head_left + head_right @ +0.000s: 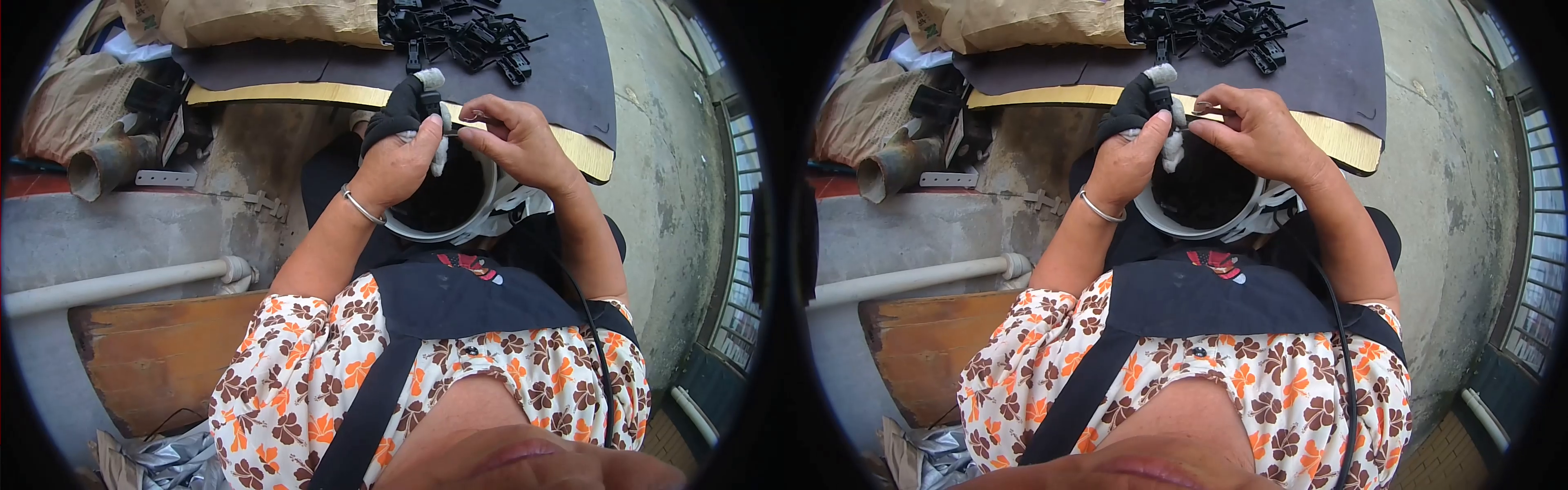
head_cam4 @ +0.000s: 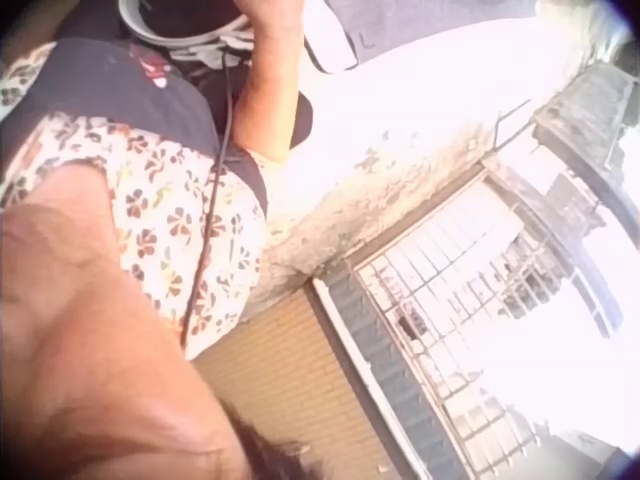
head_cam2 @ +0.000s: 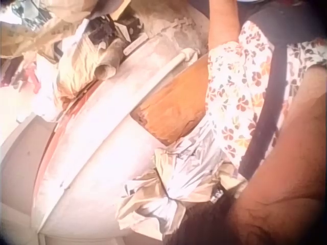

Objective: Fitting black rubber clips or seals onto the rim of a metal cylindrical container.

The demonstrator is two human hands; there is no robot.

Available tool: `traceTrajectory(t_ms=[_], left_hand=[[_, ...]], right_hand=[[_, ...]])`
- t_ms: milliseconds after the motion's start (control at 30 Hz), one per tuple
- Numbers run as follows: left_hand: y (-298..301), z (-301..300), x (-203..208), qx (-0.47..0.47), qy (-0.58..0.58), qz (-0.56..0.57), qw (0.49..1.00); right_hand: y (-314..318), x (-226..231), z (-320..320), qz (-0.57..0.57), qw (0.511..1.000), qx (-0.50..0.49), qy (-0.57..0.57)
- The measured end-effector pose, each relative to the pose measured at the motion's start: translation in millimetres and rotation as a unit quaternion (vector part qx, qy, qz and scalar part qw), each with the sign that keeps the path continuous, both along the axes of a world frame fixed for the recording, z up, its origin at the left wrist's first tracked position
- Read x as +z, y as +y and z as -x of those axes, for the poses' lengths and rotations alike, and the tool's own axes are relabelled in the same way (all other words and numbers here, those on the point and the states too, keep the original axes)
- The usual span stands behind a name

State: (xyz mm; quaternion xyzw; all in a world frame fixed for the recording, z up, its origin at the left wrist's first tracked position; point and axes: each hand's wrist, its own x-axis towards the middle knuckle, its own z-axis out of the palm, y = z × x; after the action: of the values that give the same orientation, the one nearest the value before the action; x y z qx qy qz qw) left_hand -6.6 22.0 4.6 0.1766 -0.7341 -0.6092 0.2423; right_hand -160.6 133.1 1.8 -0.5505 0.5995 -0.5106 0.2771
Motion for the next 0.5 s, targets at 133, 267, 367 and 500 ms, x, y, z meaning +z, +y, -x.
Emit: traceTrajectory(t_ms=[133,267,367,500], left_hand=[[0.7,2.7,1.1,-0.003,0.087,-0.187,0.979],[1.4,-0.1,4.2,-0.032,0.018,-0.053,0.998],[2.1,-0.9,8.4,-0.13,-0.017,-0.026,0.991],[-0.7,5.2,-6.9,-0.105,0.052,0.13,0.984]], right_hand=[[3.0,-5.6,8.2,0.002,0.998,0.053,0.027],[0.4,-6.1,4.4,0.045,0.998,0.037,-0.004],[-2.0,-5.6,-2.1,-0.014,0.989,0.047,-0.137],[-4.5,-7.0,-4.0,-0.024,0.993,0.013,-0.111]])
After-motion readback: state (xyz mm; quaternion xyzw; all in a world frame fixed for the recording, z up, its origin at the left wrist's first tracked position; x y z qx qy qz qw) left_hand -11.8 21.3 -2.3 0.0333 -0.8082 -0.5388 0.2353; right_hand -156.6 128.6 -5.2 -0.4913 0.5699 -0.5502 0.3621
